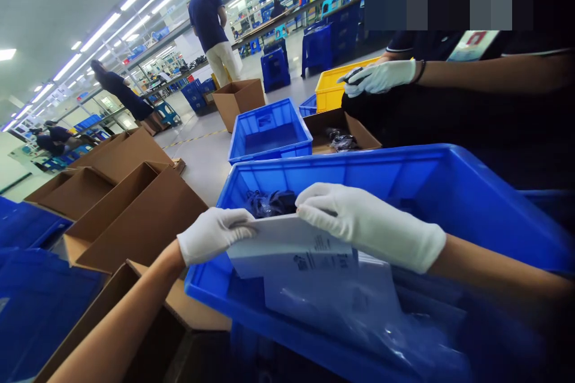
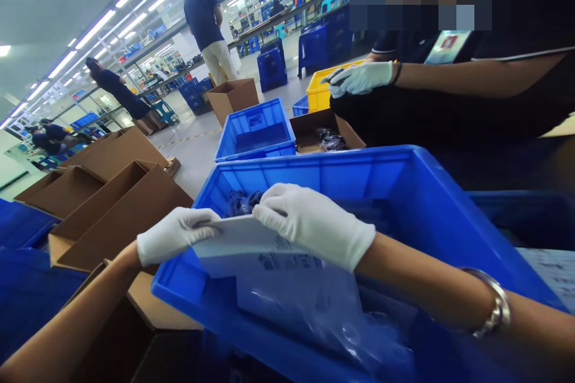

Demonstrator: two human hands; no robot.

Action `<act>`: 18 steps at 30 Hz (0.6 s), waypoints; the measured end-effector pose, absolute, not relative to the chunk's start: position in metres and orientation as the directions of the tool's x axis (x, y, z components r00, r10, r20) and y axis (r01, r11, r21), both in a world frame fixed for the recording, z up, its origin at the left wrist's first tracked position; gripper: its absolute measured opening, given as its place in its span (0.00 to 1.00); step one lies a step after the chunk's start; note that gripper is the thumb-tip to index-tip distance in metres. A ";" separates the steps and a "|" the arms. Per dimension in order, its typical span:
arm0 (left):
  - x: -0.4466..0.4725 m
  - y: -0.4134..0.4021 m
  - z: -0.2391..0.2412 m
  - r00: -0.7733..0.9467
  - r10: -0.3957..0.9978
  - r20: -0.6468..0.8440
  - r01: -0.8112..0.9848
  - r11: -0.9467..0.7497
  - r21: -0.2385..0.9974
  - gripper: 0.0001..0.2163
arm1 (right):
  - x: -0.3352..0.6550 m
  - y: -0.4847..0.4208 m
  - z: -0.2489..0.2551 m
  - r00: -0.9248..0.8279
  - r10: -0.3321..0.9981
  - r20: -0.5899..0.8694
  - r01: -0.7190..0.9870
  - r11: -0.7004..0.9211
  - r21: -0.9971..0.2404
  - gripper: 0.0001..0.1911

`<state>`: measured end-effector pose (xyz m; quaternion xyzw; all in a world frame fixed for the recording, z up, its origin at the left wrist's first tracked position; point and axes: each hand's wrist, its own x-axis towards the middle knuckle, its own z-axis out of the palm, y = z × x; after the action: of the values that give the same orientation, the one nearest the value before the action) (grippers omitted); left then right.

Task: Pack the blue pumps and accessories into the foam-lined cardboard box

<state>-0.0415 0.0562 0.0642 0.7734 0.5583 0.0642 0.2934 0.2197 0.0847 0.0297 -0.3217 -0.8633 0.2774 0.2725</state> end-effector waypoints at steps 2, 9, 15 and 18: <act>-0.043 0.056 0.076 0.354 0.907 -0.230 0.807 -0.172 0.565 0.13 | 0.221 0.084 0.035 -0.585 0.737 0.340 0.360 0.611 -0.705 0.22; -0.060 0.045 0.096 0.291 0.946 -0.145 0.673 -0.094 0.734 0.11 | 0.223 0.083 0.038 -0.213 0.875 0.436 0.200 0.475 -0.857 0.18; -0.104 0.013 0.125 0.042 0.998 -0.038 0.589 0.006 0.808 0.13 | 0.228 0.094 0.017 -0.285 0.943 0.174 0.312 0.263 -0.913 0.16; -0.120 -0.023 0.137 -0.109 0.982 0.155 0.677 -0.041 0.735 0.13 | 0.224 0.101 0.005 -0.374 0.918 0.130 0.381 0.279 -0.881 0.13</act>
<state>-0.1202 -0.0231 0.1373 0.6309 0.6571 0.3501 0.2180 0.2241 0.1008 0.0053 -0.4476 -0.7258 0.4000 0.3360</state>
